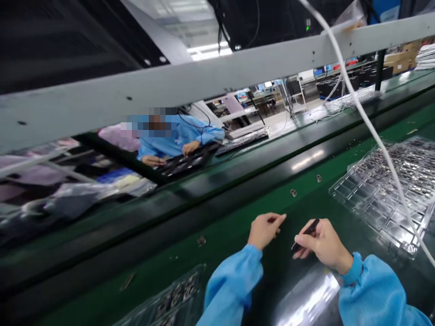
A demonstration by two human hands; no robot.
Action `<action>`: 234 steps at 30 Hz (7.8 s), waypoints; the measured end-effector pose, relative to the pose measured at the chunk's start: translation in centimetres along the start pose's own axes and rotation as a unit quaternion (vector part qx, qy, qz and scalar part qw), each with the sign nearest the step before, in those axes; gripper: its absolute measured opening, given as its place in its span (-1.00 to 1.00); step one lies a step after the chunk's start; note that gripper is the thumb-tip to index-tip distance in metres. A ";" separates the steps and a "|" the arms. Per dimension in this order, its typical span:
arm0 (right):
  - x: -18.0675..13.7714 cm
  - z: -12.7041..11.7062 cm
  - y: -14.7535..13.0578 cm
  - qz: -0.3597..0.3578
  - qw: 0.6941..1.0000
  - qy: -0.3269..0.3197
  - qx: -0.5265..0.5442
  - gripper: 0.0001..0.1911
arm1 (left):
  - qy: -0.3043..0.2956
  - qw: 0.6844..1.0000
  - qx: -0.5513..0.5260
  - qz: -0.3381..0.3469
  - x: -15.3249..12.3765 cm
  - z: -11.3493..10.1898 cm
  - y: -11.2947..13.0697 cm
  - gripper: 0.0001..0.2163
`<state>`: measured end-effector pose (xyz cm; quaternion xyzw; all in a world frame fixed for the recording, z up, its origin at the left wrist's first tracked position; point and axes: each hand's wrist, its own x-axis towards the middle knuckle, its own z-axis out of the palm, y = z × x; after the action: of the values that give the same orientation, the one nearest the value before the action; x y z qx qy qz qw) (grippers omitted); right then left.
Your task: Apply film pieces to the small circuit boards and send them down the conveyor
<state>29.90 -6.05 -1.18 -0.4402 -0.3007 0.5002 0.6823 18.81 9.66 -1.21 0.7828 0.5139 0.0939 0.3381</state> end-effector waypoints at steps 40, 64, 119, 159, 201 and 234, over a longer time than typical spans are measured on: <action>-2.7 4.7 6.6 -0.006 0.987 0.158 0.007 -0.68 | 0.027 0.774 -0.615 -0.149 -13.9 4.0 -4.8 -0.71; -3.1 5.1 7.5 -0.046 0.984 0.142 -0.092 -0.74 | 0.037 0.778 -0.610 -0.147 -14.0 4.4 -4.8 -0.73; -3.4 4.9 4.2 -0.098 0.978 0.134 -0.127 -0.77 | 0.067 0.835 -0.538 -0.090 -10.6 -0.9 -4.7 -0.67; -2.8 5.5 4.8 -0.062 0.993 0.091 -0.035 -0.75 | 0.086 0.885 -0.455 -0.046 -13.6 2.4 -4.7 -0.67; -2.1 4.8 5.6 -0.041 0.995 0.072 -0.049 -0.79 | 0.073 0.877 -0.470 -0.067 -13.5 3.9 -5.6 -0.73; -2.2 5.2 6.3 -0.032 0.989 0.135 -0.041 -0.76 | 0.055 0.809 -0.571 -0.131 -13.4 3.8 -5.0 -0.62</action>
<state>22.12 -5.84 -4.58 -0.5213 -0.2397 0.4010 0.7141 10.90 -2.43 -4.55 0.3677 0.4830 0.3684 0.7041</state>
